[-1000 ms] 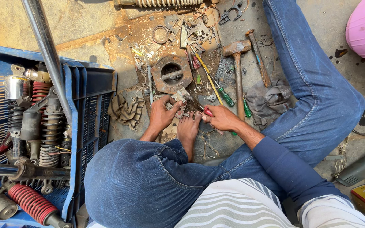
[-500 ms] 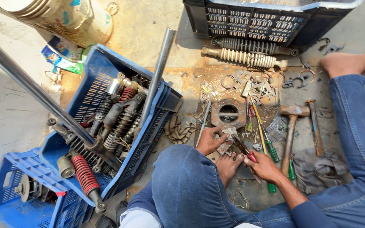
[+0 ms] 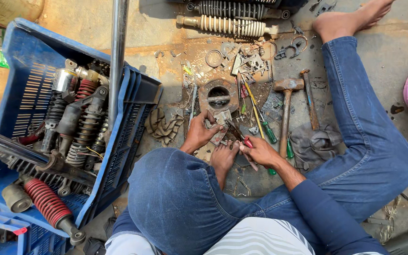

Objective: The person sits on the floor and uses a hammer and pliers to work on a metal part, repeatedly striking and adjusting it. The person also handles a small metal piece with pliers and places it into a nearby crate.

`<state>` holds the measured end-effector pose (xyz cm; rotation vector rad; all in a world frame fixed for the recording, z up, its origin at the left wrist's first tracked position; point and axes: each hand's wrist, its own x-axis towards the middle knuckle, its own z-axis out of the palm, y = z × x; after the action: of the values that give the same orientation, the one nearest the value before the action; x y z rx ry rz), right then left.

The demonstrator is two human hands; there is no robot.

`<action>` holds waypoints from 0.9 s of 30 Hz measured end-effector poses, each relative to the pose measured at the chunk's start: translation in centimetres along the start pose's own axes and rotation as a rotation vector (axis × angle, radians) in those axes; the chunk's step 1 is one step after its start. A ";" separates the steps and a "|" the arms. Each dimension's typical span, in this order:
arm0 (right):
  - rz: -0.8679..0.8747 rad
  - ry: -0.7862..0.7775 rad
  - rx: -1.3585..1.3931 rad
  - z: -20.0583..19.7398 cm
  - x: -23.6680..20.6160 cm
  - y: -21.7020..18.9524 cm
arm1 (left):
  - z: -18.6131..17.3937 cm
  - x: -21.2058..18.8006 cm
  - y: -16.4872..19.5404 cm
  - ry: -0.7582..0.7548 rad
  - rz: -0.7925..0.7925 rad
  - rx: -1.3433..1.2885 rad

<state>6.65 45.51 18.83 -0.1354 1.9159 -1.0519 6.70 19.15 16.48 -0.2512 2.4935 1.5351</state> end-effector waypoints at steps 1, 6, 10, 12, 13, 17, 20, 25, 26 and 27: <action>-0.014 0.007 -0.025 0.0 0.1 0.1 | -0.1 0.0 0.2 0.017 -0.005 -0.030; -0.078 0.044 -0.130 -0.1 0.3 0.2 | -0.7 0.9 0.1 -0.073 0.030 -0.143; -0.025 0.020 -0.086 0.0 0.3 0.1 | -0.7 1.8 -0.7 -0.193 0.020 -0.169; -0.003 0.005 -0.058 0.0 0.2 0.1 | -0.4 2.0 -0.9 -0.160 -0.013 -0.192; -0.002 -0.002 -0.050 0.0 0.2 0.1 | -0.3 2.0 -0.9 -0.144 -0.029 -0.203; 0.028 -0.044 0.086 0.0 0.1 0.1 | 0.1 1.8 -0.3 -0.145 -0.183 -0.162; 0.083 -0.051 0.043 0.0 0.0 0.1 | -0.2 1.7 0.3 -0.187 -0.213 -0.143; 0.005 0.000 -0.001 0.1 0.1 0.5 | -0.6 1.6 1.0 -0.194 -0.137 -0.090; 0.017 -0.004 0.009 0.1 0.1 0.7 | -0.6 1.6 1.0 -0.204 -0.160 -0.113; 0.030 -0.003 0.025 0.1 0.1 0.9 | -0.5 1.5 1.0 -0.214 -0.182 -0.137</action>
<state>6.96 45.96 18.02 -0.0936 1.8960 -1.0544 4.94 19.08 17.21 -0.3084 2.1446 1.5689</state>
